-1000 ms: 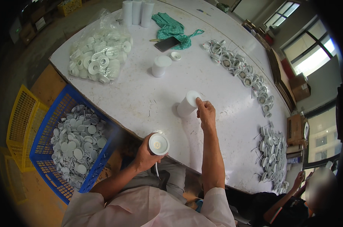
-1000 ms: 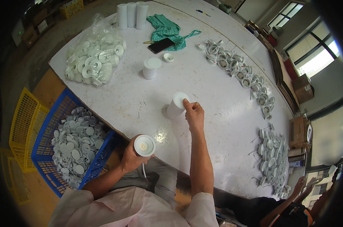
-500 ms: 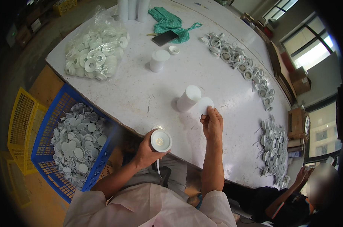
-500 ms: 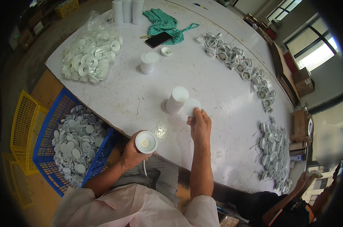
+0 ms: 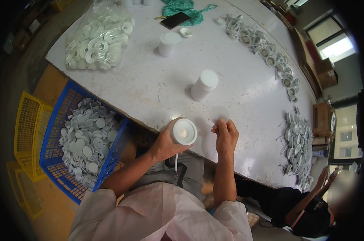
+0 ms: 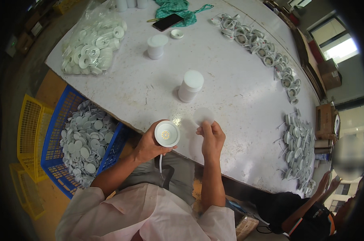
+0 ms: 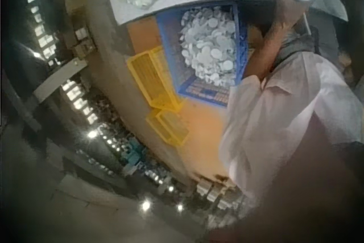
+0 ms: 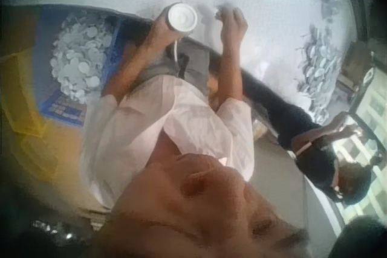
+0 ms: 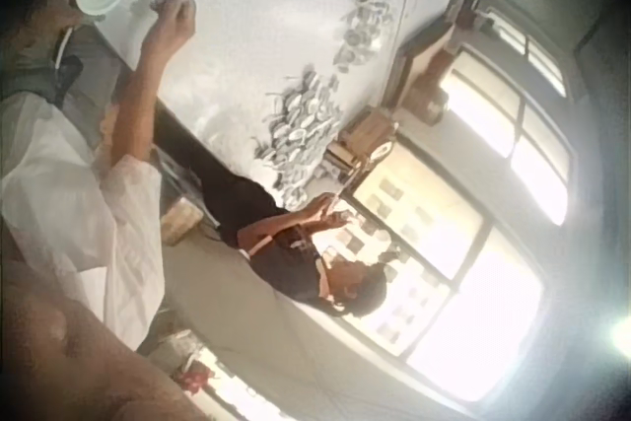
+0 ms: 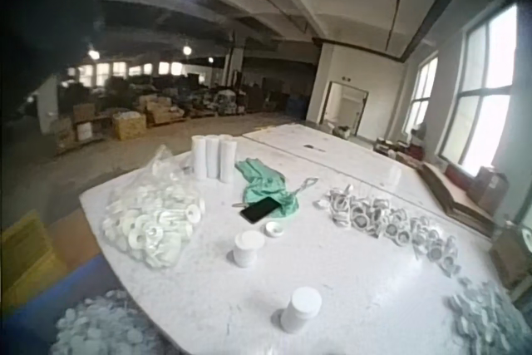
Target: The person assembles light fixtures by taking lamp bases from a basket, taking circular covers from a stack, pressing each cover onto a base by hand, and placing the assembled lights onto the table.
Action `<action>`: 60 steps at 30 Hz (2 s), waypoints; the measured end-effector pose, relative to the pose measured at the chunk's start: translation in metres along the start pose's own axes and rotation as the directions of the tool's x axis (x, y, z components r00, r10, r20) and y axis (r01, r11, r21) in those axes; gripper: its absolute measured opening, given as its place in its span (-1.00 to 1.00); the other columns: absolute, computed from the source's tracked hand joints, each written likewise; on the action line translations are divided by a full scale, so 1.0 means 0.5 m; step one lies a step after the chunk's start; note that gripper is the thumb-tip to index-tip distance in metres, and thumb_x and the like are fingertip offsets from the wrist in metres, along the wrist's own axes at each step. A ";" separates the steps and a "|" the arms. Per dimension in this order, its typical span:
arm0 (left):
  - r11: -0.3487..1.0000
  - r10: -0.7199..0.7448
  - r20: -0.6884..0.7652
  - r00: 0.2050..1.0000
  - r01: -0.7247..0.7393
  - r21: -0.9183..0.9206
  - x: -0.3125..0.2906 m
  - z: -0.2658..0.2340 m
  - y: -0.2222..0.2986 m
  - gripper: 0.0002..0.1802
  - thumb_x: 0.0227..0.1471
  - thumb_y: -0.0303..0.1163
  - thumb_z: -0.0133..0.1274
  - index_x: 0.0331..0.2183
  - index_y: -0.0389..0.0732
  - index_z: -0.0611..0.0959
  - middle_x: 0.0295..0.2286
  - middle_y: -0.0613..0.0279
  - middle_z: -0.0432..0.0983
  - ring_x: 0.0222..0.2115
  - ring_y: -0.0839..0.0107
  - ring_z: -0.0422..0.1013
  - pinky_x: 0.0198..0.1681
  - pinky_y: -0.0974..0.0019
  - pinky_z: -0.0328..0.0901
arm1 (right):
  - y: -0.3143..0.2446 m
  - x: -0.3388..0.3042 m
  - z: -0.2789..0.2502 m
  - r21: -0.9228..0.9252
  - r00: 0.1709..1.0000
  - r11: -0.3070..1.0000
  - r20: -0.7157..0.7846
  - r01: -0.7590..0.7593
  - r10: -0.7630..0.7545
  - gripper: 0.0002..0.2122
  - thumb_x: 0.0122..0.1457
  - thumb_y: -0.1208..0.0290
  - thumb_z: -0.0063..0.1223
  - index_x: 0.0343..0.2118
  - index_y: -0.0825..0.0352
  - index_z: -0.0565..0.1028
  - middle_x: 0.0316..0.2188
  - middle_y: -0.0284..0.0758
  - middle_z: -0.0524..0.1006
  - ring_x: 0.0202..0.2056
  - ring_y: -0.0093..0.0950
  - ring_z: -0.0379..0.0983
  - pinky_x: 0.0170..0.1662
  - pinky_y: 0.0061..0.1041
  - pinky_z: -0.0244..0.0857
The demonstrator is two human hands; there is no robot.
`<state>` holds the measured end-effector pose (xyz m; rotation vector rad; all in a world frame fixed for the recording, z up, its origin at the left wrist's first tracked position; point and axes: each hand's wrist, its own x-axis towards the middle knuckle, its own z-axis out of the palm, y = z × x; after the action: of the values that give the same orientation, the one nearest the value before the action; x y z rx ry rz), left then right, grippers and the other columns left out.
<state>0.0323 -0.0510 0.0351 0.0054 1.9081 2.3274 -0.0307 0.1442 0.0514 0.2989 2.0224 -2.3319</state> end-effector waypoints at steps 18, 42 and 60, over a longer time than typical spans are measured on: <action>0.970 -0.118 0.195 0.974 0.155 -0.186 0.009 0.000 0.008 -0.29 0.01 -0.35 0.09 0.12 -0.29 0.16 -0.15 0.19 0.34 -0.28 0.55 0.36 -0.36 0.47 0.38 | 0.035 -0.090 0.028 -0.537 0.513 0.124 0.673 0.834 -0.534 -0.41 -0.37 0.72 0.08 -0.09 0.33 0.47 -0.06 -0.22 0.39 -0.18 -0.22 0.40 -0.22 -0.37 0.41; 0.993 0.068 -0.026 0.997 -0.065 0.102 -0.004 0.009 -0.010 -0.54 0.06 -0.53 -0.21 0.05 -0.32 0.28 -0.14 0.07 0.36 -0.15 0.41 0.32 -0.04 0.33 0.26 | 0.078 -0.114 0.043 -0.563 0.479 0.067 0.627 0.823 -0.614 -0.54 -0.22 0.63 0.16 -0.12 0.26 0.52 -0.03 -0.28 0.45 0.04 -0.21 0.25 0.06 -0.26 0.15; 1.000 0.010 -0.652 0.759 -0.004 0.011 -0.209 -0.400 -0.079 -0.47 0.02 -0.50 -0.04 0.05 -0.32 0.25 -0.12 -0.06 0.37 -0.09 0.17 0.36 -0.14 0.15 0.41 | 0.018 0.052 -0.364 -0.997 0.709 0.060 -0.069 -0.038 -0.702 -0.19 -0.15 0.34 0.33 0.18 0.40 0.14 0.07 0.08 0.20 0.08 -0.04 0.17 0.14 -0.14 0.06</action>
<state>0.1226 -0.2497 -0.0350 -0.9261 2.1745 2.5330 -0.0333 0.3243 0.0141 0.4214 3.7195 -0.2461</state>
